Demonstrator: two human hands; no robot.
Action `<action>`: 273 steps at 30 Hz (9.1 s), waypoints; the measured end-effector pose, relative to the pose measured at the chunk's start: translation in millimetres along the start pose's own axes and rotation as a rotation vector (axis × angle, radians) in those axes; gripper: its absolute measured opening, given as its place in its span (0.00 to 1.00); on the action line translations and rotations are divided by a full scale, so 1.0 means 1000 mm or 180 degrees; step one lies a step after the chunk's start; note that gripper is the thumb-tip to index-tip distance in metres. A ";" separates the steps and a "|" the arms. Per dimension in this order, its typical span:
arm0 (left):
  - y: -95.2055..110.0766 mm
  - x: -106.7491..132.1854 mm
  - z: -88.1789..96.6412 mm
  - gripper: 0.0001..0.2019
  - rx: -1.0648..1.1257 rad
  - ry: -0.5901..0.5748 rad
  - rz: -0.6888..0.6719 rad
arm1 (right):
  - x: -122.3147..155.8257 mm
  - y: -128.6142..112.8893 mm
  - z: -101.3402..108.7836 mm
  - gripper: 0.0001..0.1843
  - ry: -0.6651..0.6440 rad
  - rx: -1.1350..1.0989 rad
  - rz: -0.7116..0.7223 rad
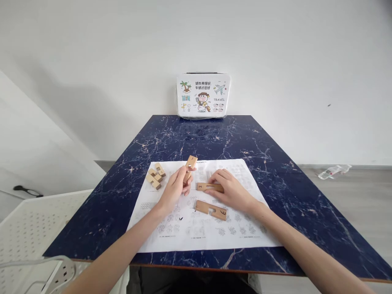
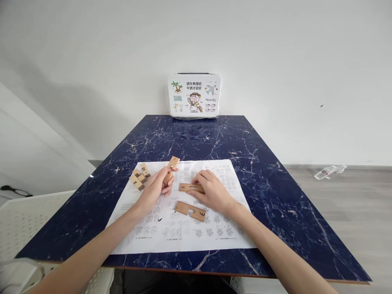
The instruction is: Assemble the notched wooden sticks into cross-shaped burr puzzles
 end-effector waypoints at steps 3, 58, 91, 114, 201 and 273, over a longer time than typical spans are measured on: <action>-0.001 -0.001 0.001 0.19 -0.0027 0.0032 0.0011 | -0.001 0.000 -0.001 0.09 -0.0050 -0.0021 -0.0078; -0.001 0.003 -0.016 0.20 -0.0142 -0.0522 0.0050 | -0.003 0.005 0.001 0.20 -0.0061 -0.2938 -0.0935; -0.005 0.010 -0.029 0.15 -0.1013 -0.0721 -0.0160 | -0.005 -0.002 0.001 0.18 -0.0039 -0.2502 -0.0694; 0.006 0.002 -0.007 0.17 -0.0395 -0.0106 -0.0122 | 0.001 0.010 0.000 0.13 -0.0079 -0.0938 -0.0681; 0.025 0.023 -0.017 0.25 -0.2270 0.0042 -0.1601 | 0.005 -0.018 -0.012 0.22 -0.0720 -0.3092 -0.0907; 0.037 0.039 -0.032 0.23 -0.2937 0.0068 -0.2645 | 0.009 -0.033 -0.026 0.16 -0.0652 -0.4121 -0.1096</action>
Point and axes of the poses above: each hand's wrist, its own x-axis away from the middle knuckle, its own z-axis out of the back of the hand, y = z × x, the point moved 9 cm from there along -x, towards the middle knuckle, and after that the axes turned 2 degrees about x, right-handed, at the moved point
